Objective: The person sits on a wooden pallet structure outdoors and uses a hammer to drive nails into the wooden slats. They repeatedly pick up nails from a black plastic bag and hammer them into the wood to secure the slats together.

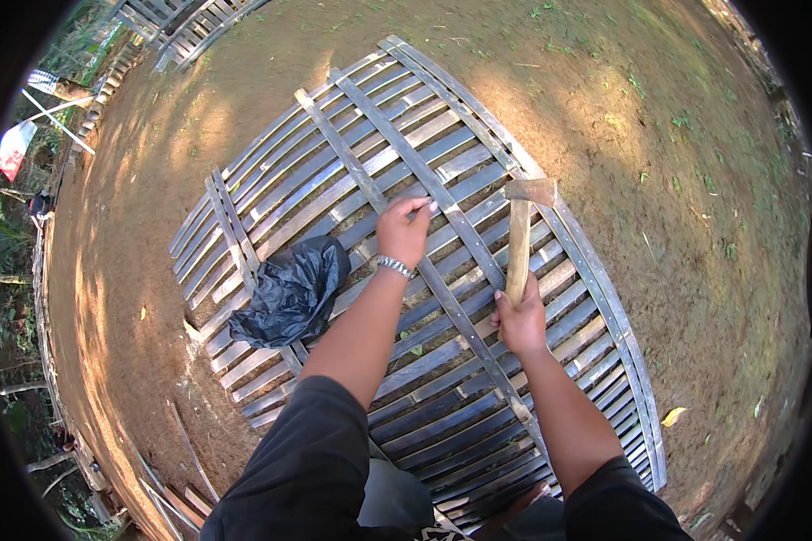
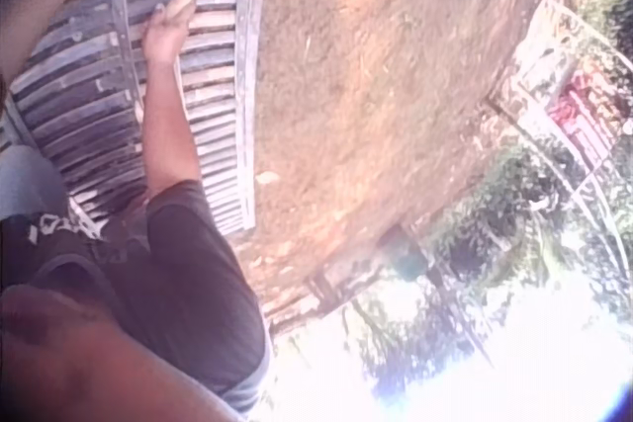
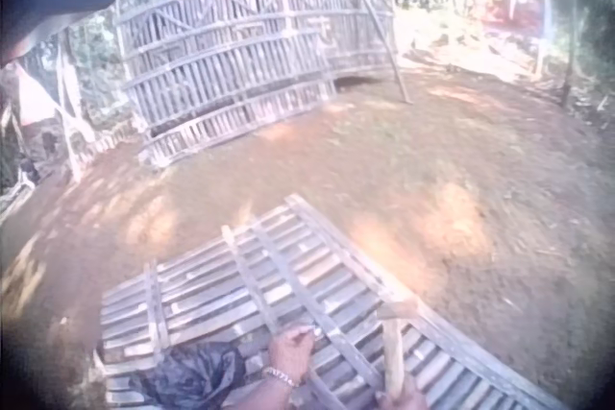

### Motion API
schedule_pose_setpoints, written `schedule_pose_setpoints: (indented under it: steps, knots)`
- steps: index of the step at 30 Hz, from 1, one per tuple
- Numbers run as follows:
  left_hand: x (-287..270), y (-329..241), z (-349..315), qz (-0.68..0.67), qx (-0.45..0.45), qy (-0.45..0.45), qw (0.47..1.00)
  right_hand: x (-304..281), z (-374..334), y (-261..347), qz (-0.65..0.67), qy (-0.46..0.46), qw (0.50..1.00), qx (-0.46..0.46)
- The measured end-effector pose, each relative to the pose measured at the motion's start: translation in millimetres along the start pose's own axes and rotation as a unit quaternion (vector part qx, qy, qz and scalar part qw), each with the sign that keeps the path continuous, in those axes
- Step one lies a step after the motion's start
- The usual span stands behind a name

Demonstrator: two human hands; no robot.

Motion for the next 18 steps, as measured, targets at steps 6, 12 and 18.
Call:
schedule_pose_setpoints:
  steps: [6,12,18]
  knots:
    - [39,7,14,0.104,0.018,0.006,0.994,-4,0,-4,0.007,0.002,1.000,0.004]
    - [40,2,14,0.134,-0.025,0.031,0.990,-6,-1,0,-0.001,0.009,1.000,-0.009]
    - [39,2,13,0.181,0.049,-0.021,0.982,-5,-2,5,0.000,0.016,1.000,-0.002]
Point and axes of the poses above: each hand's wrist, its own z-axis towards the middle knuckle, its own x-axis out of the palm, y = z × x, the point moved 2 cm from there along z, towards the middle knuckle, and after that the axes turned 8 degrees about -x, right-handed, at the moved point
